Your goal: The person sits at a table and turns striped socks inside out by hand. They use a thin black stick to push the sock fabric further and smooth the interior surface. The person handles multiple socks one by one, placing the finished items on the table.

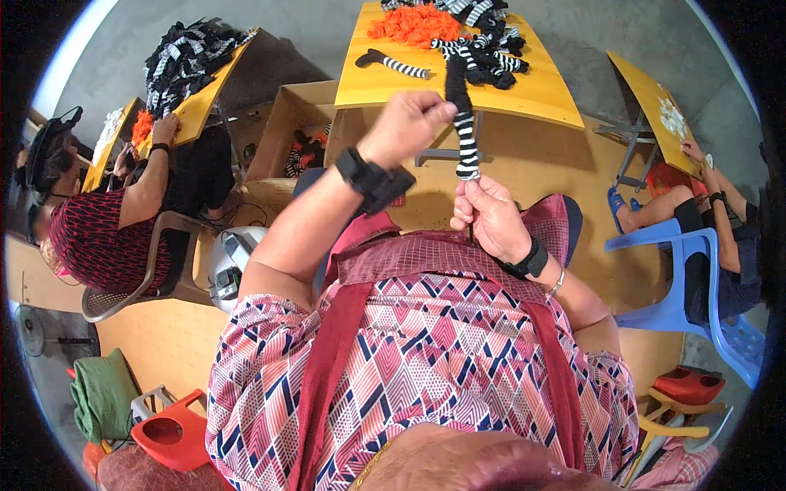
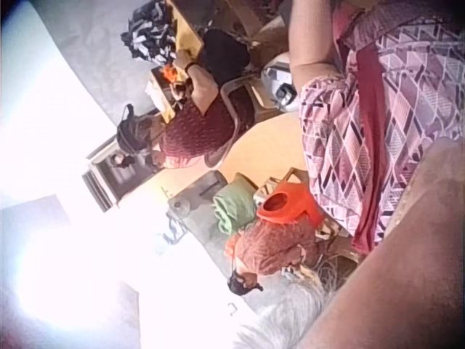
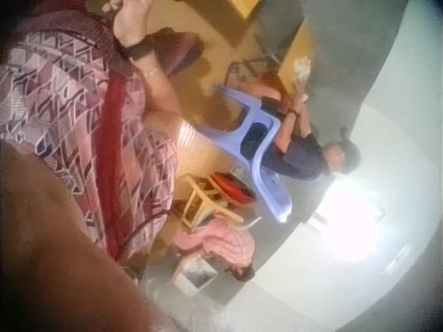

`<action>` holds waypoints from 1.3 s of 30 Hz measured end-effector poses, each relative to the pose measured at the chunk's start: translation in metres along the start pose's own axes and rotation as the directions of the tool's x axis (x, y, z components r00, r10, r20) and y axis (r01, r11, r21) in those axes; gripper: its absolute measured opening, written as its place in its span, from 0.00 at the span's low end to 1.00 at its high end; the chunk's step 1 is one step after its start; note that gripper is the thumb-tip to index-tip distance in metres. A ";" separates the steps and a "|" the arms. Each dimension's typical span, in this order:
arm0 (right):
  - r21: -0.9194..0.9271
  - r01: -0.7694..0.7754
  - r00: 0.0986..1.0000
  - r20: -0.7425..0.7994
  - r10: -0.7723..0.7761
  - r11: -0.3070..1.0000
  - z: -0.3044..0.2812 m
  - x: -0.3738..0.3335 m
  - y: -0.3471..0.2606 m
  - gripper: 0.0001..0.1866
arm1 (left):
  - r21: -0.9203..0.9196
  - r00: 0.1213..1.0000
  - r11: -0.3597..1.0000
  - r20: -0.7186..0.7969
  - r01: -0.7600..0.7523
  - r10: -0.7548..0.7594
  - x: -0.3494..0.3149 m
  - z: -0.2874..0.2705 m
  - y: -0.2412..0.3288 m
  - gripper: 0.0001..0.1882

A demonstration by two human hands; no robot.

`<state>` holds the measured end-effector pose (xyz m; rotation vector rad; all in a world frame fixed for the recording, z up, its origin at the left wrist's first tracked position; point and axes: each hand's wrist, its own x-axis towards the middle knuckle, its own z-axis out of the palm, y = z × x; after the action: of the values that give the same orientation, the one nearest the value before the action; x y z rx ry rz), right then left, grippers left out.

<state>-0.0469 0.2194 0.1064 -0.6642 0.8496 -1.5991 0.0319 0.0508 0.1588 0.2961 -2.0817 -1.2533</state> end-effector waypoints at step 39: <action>-0.715 0.058 0.986 -0.069 -0.152 0.696 -0.056 -0.008 -0.008 0.11 | -0.534 0.912 0.750 0.113 0.391 -0.395 -0.031 0.015 -0.024 0.07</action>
<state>-0.0946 0.2373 0.0810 -1.1857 1.5879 -1.3872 0.0416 0.0646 0.1202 0.4877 -1.5930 -2.0370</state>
